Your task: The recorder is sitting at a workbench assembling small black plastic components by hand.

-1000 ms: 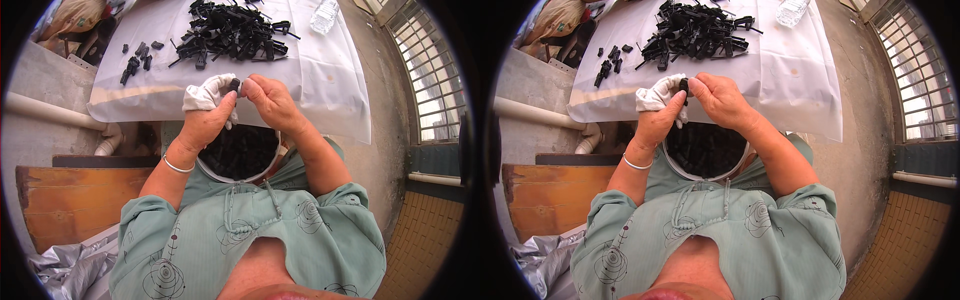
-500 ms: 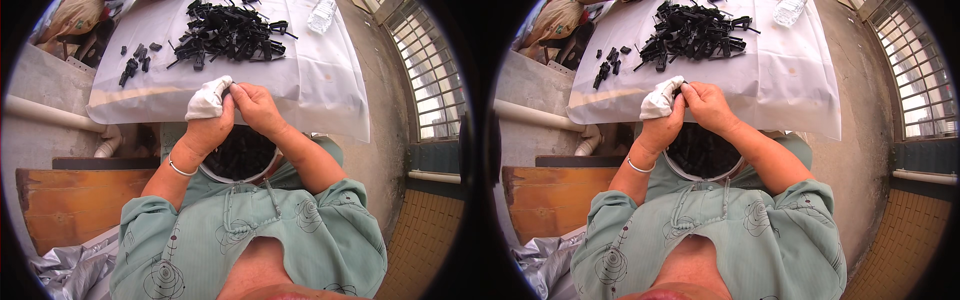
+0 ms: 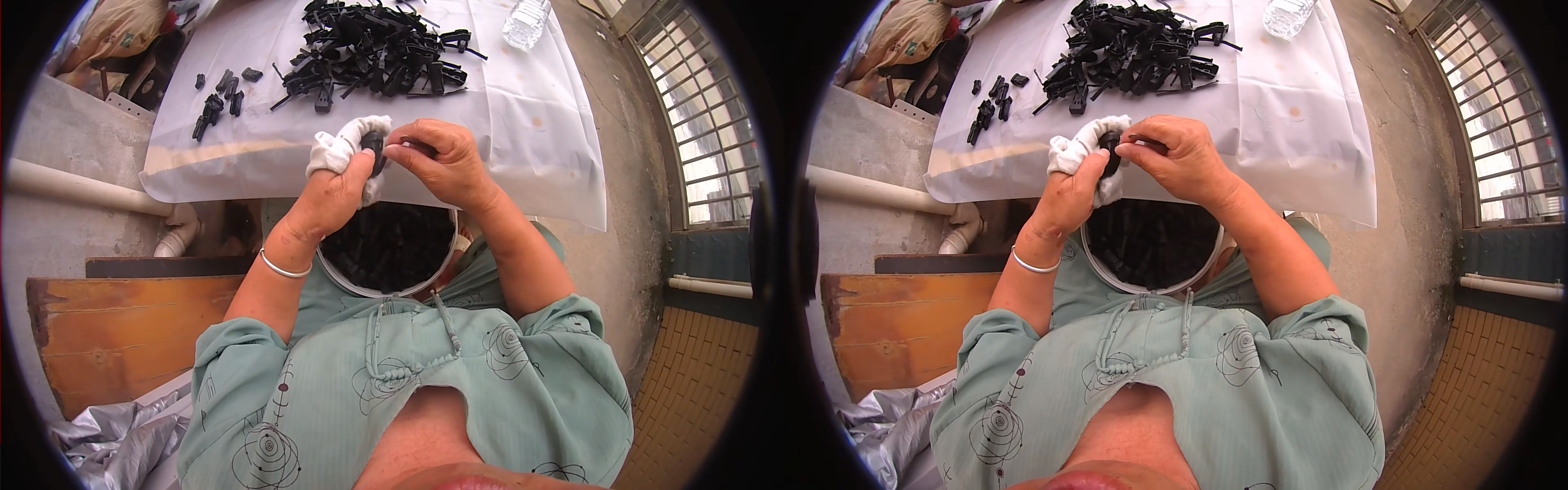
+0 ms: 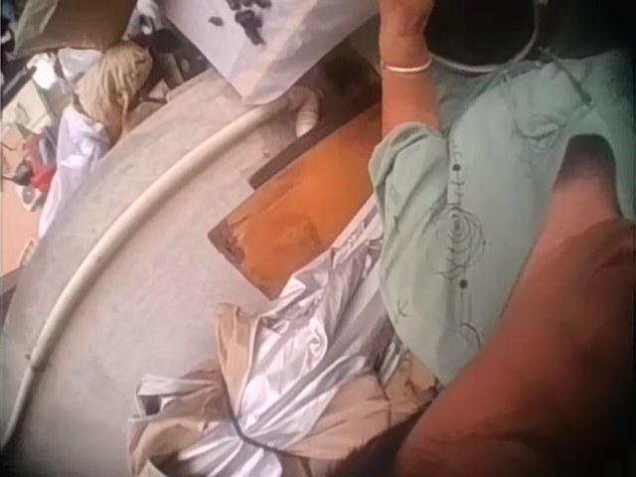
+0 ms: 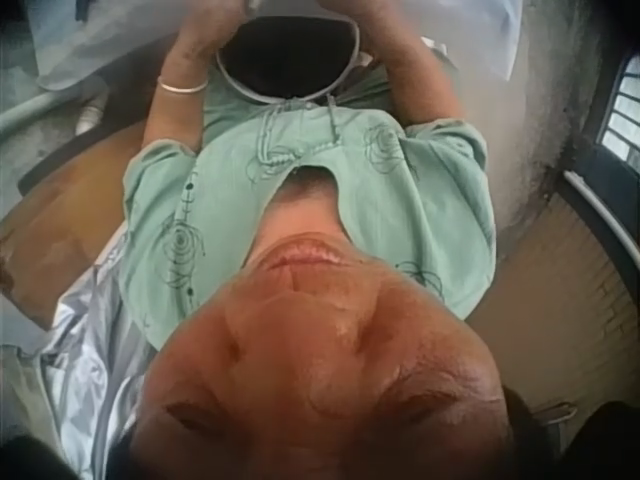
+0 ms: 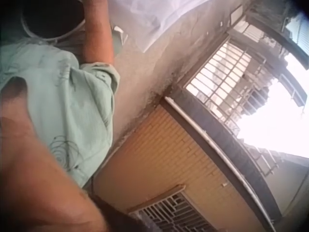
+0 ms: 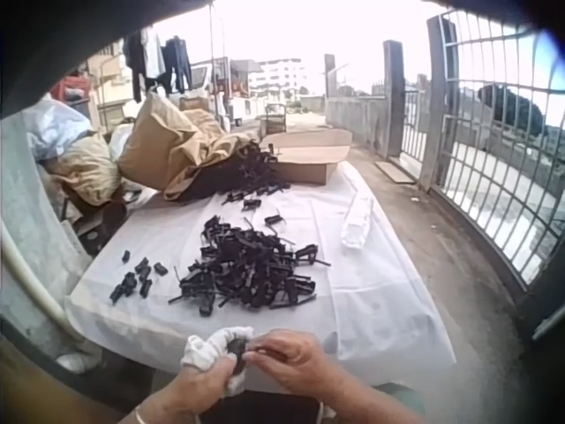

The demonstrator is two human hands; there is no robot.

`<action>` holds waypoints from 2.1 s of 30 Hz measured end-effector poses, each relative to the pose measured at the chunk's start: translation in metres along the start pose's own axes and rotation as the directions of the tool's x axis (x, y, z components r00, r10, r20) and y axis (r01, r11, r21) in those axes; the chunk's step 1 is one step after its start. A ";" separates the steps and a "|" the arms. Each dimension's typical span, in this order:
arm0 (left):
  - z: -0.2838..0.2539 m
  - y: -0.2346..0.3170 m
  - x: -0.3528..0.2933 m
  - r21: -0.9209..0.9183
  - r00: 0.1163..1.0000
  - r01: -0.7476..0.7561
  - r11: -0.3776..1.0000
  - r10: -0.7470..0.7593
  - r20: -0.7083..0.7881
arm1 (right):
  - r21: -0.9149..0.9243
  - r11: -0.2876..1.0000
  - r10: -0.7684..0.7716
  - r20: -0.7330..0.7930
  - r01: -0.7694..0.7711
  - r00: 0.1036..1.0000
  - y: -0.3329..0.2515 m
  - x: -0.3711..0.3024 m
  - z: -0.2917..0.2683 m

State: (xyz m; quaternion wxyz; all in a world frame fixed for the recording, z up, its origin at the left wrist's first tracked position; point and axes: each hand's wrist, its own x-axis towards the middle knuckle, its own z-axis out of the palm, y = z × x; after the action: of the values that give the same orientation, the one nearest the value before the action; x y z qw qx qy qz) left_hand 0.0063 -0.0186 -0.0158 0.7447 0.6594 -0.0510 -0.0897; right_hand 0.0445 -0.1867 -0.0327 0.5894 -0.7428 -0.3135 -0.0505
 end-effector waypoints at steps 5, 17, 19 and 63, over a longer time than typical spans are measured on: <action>0.005 0.009 -0.004 -0.029 0.994 0.020 0.999 -0.017 0.108 | 0.143 0.977 0.168 -0.047 -0.160 0.985 -0.003 0.002 0.007; 0.014 -0.009 0.007 0.541 0.913 -0.344 0.768 0.407 0.002 | -0.018 0.993 0.114 -0.065 -0.116 0.991 -0.006 -0.005 0.024; 0.012 -0.010 0.006 0.582 0.916 -0.328 0.744 0.400 0.005 | 0.023 0.980 0.197 -0.048 -0.196 0.979 -0.007 -0.005 0.026; -0.020 -0.005 0.017 0.489 0.974 -0.065 0.870 0.162 -0.158 | -0.812 0.561 0.090 -0.135 -0.162 0.987 0.023 0.018 -0.037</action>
State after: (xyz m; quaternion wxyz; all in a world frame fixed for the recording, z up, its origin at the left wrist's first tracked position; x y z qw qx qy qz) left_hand 0.0270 -0.0027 -0.0238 0.5629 0.8249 -0.0376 0.0345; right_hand 0.0822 -0.2158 -0.0329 0.1920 -0.9490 -0.1772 -0.1764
